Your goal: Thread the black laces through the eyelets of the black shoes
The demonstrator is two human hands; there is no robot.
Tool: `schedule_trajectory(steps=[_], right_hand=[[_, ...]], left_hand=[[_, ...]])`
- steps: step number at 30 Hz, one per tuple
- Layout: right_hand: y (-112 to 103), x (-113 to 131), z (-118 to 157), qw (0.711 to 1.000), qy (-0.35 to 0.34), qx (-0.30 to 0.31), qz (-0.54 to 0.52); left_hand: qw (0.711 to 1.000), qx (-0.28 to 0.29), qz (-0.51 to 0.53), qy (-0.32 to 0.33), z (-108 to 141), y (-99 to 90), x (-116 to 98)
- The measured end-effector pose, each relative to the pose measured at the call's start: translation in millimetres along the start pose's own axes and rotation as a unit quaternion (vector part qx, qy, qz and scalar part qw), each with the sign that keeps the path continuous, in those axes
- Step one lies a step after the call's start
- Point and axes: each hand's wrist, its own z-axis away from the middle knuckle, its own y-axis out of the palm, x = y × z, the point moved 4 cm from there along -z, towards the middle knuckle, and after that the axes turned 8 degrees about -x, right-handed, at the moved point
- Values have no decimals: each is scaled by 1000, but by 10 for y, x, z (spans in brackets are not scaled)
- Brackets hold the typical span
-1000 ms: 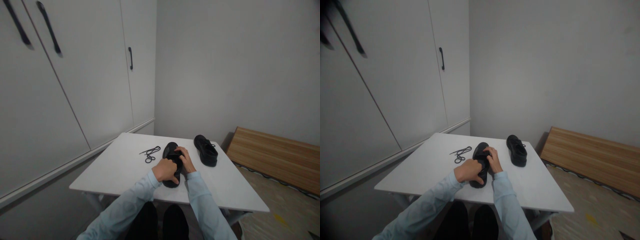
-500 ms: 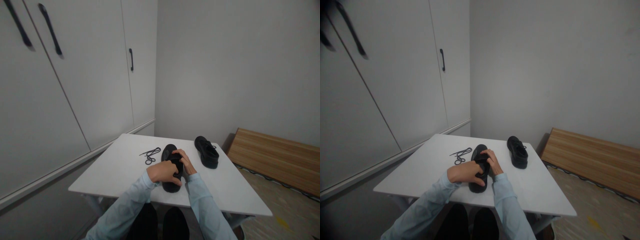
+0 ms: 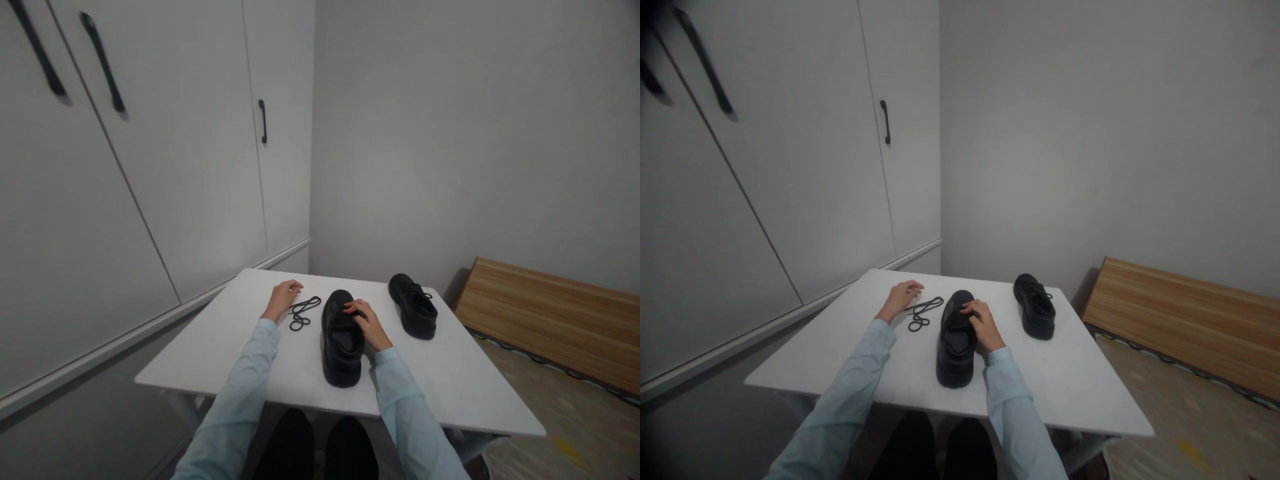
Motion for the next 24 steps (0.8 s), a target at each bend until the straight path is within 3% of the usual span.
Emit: schedule_trajectory(steps=[5,13,19,24], right_hand=[[-7,11,3,1000,-1,1,17],[2,69,-34,995,-2,36,92],[37,190,-139,968,7,113,222],[81,270,-220,941,19,156,300]], left_hand=[[996,-8,-91,-12,62,148,386],[969,19,-233,-75,154,61,533],[968,24,-234,-90,178,26,556],[988,-50,-139,-51,112,-8,494]])
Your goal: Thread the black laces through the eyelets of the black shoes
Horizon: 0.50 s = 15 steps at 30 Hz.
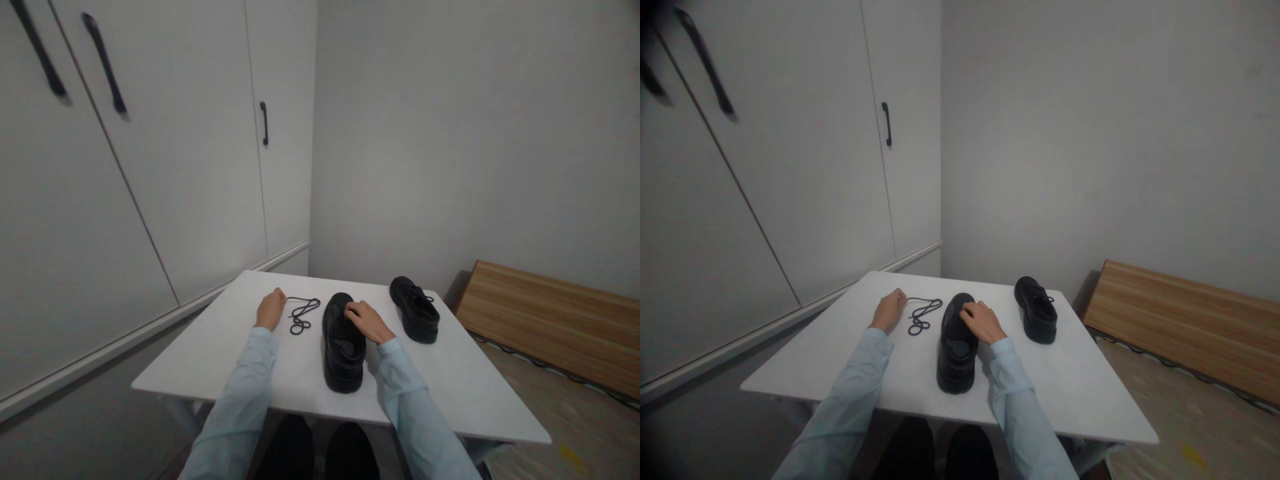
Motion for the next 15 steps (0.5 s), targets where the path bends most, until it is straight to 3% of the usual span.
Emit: schedule_trajectory(steps=[3,7,11,15], right_hand=[[-2,36,-47,1000,7,1,16],[4,64,-102,998,37,-16,53],[29,75,-117,994,43,-19,103],[57,74,-98,994,26,-30,100]], left_hand=[[989,-63,128,25,-32,-97,-104],[945,-136,297,18,-32,-227,-227],[865,-147,480,-24,-13,-226,-314],[777,-102,619,-56,40,-148,-437]])
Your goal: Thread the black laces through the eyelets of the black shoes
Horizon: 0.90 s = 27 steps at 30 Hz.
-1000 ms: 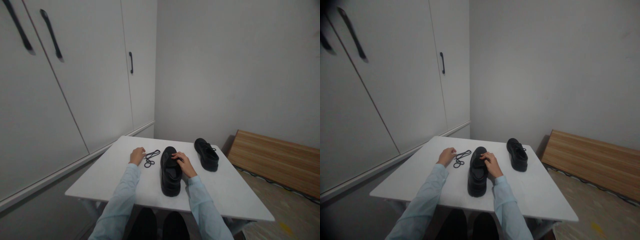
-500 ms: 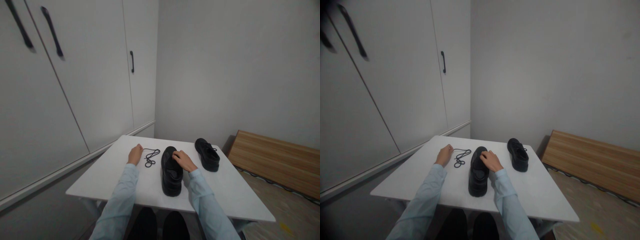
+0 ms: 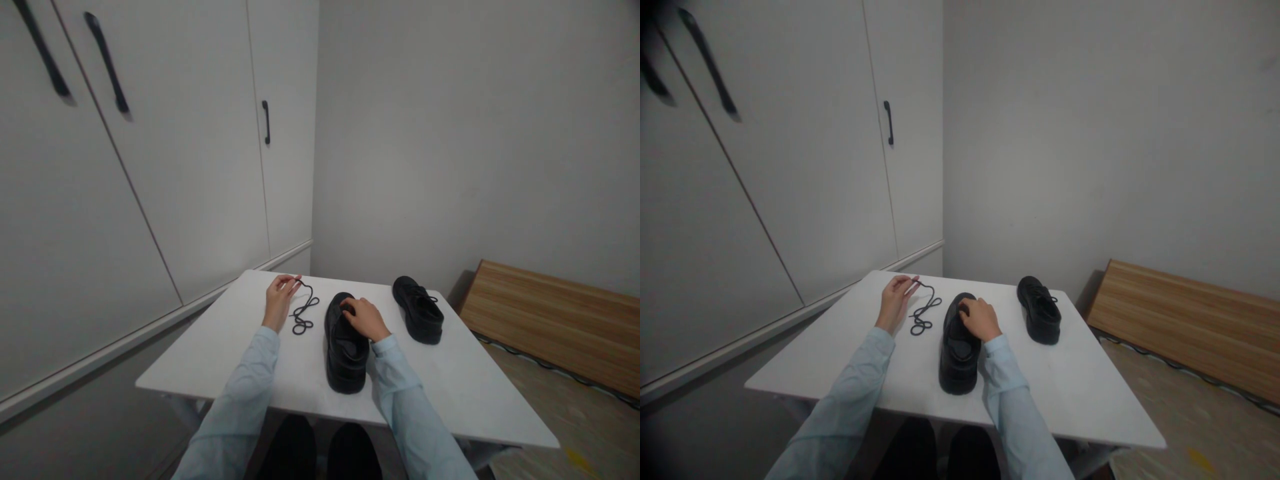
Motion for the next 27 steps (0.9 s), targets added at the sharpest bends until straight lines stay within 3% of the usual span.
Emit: schedule_trajectory(steps=[4,7,12,17,27], right_hand=[[39,2,23,1000,-4,-16,4],[72,14,38,999,-8,-29,17],[83,57,63,998,-10,-56,16],[63,97,79,998,-9,-63,25],[60,104,89,997,-13,-65,43]], left_hand=[[997,53,12,-49,141,153,42],[992,111,-28,-46,247,259,77],[970,201,-135,-7,345,354,138],[923,245,-284,91,382,366,106],[853,333,-372,153,451,394,149]])
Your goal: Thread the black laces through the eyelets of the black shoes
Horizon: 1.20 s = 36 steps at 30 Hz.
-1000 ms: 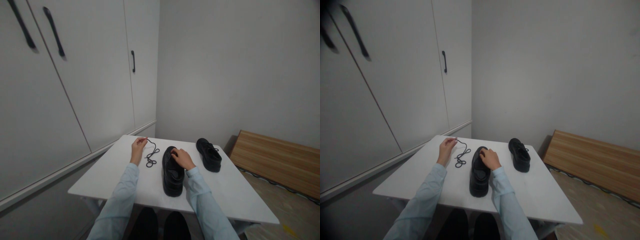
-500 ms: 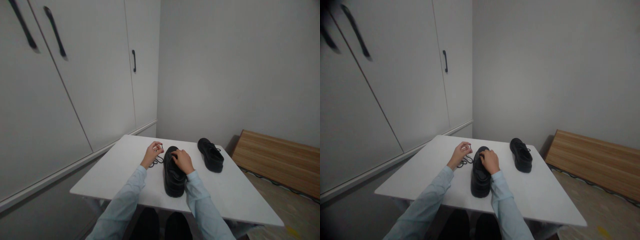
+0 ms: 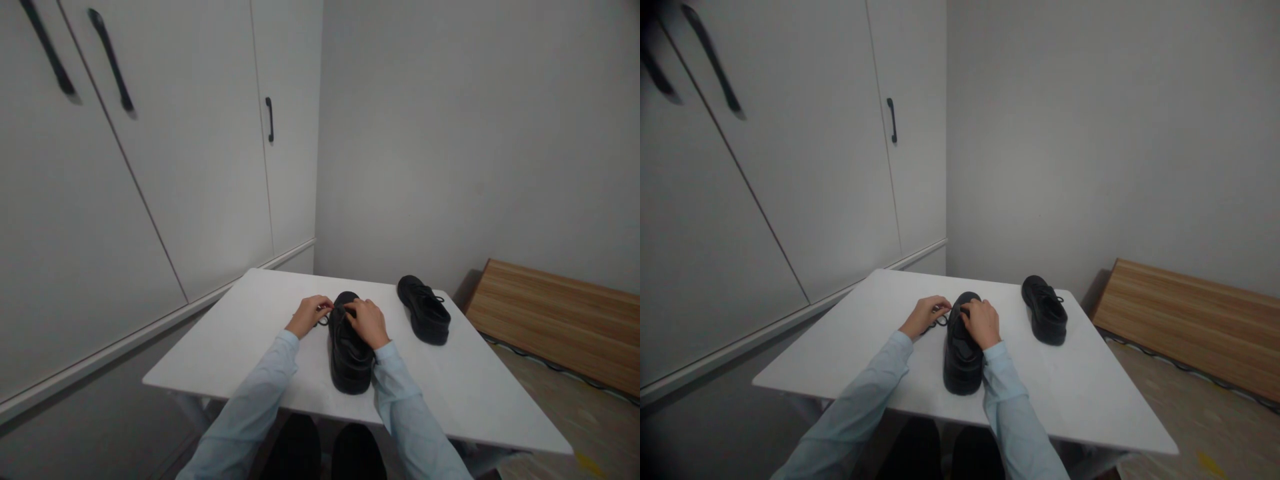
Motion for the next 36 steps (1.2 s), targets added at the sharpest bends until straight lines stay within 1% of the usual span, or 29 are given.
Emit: schedule_trajectory(steps=[4,8,10,13,16,18,21,27,32,36], right_hand=[[9,-5,-3,1000,-1,1,4],[-3,3,-13,1000,13,13,-5],[-21,18,-17,1000,17,23,-5],[-55,48,-17,999,14,35,28],[-73,66,-11,997,11,37,69],[-73,68,-9,996,13,33,78],[-66,59,-8,997,19,27,76],[-77,52,-8,997,27,23,64],[-84,50,-4,998,25,7,58],[-76,38,-4,998,29,-3,49]], left_hand=[[999,-13,-16,38,0,-6,-46],[998,-25,-20,53,2,22,-50],[998,-27,-17,51,5,50,-43],[999,-34,-5,40,8,90,-38],[999,-40,5,22,9,112,-42],[999,-43,6,9,10,115,-46],[999,-46,2,0,12,109,-54],[999,-48,7,12,15,109,-60],[999,-49,16,15,12,131,-58],[998,-64,13,21,3,122,-94]])
